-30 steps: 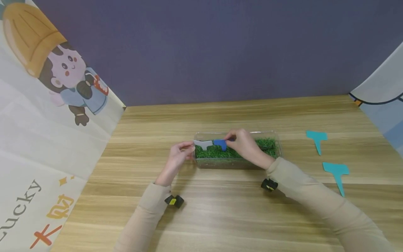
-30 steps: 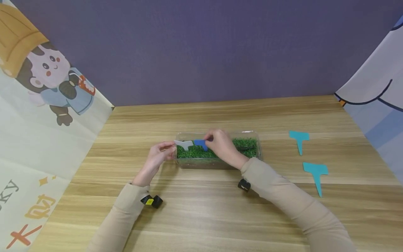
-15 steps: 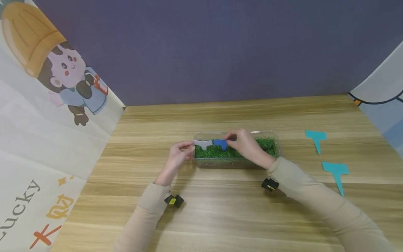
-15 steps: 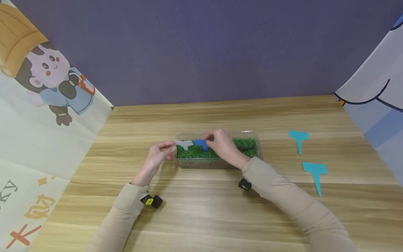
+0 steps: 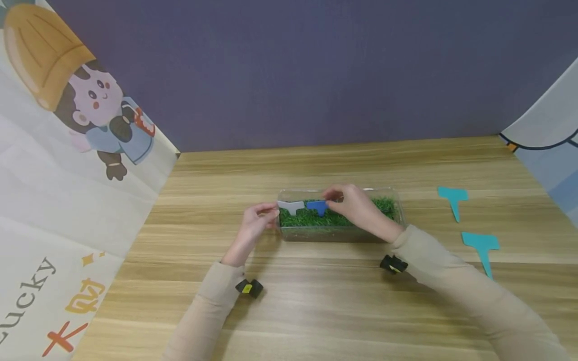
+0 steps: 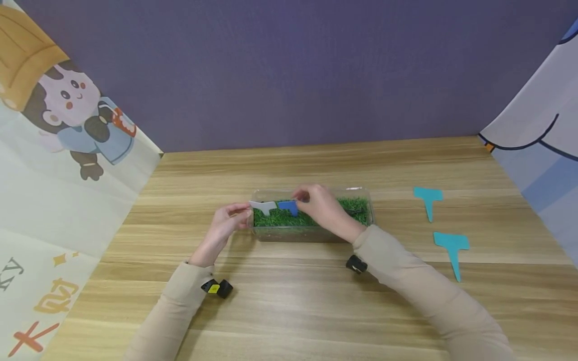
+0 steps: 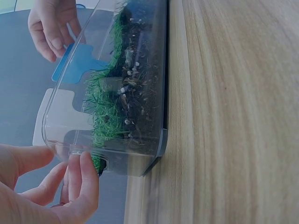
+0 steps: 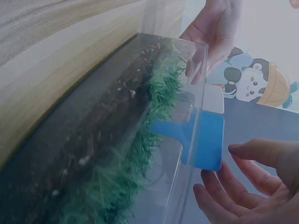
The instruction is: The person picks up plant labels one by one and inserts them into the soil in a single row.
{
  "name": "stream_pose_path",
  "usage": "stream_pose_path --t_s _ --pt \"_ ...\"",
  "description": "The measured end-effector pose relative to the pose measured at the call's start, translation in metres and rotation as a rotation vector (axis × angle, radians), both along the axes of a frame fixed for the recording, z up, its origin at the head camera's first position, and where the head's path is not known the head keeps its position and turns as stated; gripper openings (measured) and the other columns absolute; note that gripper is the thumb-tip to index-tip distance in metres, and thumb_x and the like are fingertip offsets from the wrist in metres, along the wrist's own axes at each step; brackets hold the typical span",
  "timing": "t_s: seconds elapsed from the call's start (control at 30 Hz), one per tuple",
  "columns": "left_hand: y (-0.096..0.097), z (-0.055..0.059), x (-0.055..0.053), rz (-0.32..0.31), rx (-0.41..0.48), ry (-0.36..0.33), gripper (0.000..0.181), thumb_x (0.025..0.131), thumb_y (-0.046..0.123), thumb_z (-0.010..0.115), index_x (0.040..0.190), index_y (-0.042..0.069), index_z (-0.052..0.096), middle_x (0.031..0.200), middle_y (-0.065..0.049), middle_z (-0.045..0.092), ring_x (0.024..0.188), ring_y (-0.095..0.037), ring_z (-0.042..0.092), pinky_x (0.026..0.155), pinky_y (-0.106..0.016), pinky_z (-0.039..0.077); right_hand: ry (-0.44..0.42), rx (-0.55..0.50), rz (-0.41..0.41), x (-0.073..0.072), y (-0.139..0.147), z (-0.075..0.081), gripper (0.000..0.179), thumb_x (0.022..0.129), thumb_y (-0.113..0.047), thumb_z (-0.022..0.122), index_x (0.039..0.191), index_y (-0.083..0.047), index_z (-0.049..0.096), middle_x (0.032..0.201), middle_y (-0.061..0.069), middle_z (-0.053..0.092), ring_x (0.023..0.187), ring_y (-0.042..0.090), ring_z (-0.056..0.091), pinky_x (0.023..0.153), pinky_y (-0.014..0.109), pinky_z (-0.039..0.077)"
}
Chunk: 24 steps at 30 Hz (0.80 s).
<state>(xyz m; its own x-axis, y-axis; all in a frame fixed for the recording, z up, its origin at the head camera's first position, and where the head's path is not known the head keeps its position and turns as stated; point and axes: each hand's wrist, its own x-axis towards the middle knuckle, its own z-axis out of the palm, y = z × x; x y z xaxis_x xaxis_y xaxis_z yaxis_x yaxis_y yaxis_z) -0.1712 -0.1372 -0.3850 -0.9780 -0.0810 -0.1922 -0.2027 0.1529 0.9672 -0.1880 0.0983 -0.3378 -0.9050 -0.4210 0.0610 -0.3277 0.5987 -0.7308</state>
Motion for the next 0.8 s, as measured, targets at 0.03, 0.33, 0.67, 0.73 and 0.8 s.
stream_pose_path --t_s 0.03,0.33,0.67,0.73,0.8 --pt "0.000 0.000 0.000 0.000 -0.001 0.000 0.028 0.082 -0.001 0.056 0.109 -0.006 0.056 0.095 -0.014 0.059 0.075 -0.022 0.056 0.072 -0.032 0.053 0.000 0.004 0.003 0.000 0.001 0.001 0.022 0.084 -0.006 0.057 0.106 -0.002 0.060 0.101 0.011 0.062 0.094 0.024 0.055 0.082 0.038 0.047" --pt "-0.001 0.000 0.000 -0.003 -0.001 0.003 0.027 0.082 -0.001 0.056 0.109 -0.005 0.056 0.094 -0.014 0.059 0.074 -0.020 0.056 0.070 -0.030 0.053 0.008 0.051 0.008 0.003 0.018 0.004 0.025 0.086 -0.006 0.055 0.110 -0.002 0.059 0.106 0.013 0.060 0.098 0.026 0.054 0.083 0.041 0.046" --pt "-0.001 0.000 0.000 -0.006 0.004 0.008 0.027 0.083 -0.001 0.056 0.109 -0.006 0.056 0.096 -0.015 0.059 0.071 -0.017 0.055 0.069 -0.028 0.053 0.112 0.023 -0.036 0.000 0.043 0.006 0.023 0.083 0.000 0.053 0.106 0.003 0.059 0.103 0.020 0.061 0.093 0.030 0.056 0.083 0.043 0.046" --pt "-0.001 0.000 0.000 -0.006 0.006 0.006 0.027 0.082 -0.001 0.056 0.109 -0.005 0.056 0.097 -0.016 0.059 0.072 -0.018 0.055 0.070 -0.030 0.053 0.100 0.015 -0.038 0.001 0.048 0.008 0.024 0.084 0.001 0.053 0.107 0.003 0.058 0.105 0.021 0.060 0.094 0.030 0.055 0.084 0.044 0.045" --pt "-0.002 0.000 0.000 -0.007 0.008 0.004 0.028 0.082 -0.001 0.056 0.110 -0.005 0.056 0.097 -0.016 0.059 0.073 -0.019 0.056 0.070 -0.030 0.053 0.097 0.014 -0.044 0.001 0.053 0.009 0.024 0.084 0.001 0.053 0.107 0.005 0.057 0.105 0.022 0.059 0.095 0.031 0.054 0.085 0.045 0.045"
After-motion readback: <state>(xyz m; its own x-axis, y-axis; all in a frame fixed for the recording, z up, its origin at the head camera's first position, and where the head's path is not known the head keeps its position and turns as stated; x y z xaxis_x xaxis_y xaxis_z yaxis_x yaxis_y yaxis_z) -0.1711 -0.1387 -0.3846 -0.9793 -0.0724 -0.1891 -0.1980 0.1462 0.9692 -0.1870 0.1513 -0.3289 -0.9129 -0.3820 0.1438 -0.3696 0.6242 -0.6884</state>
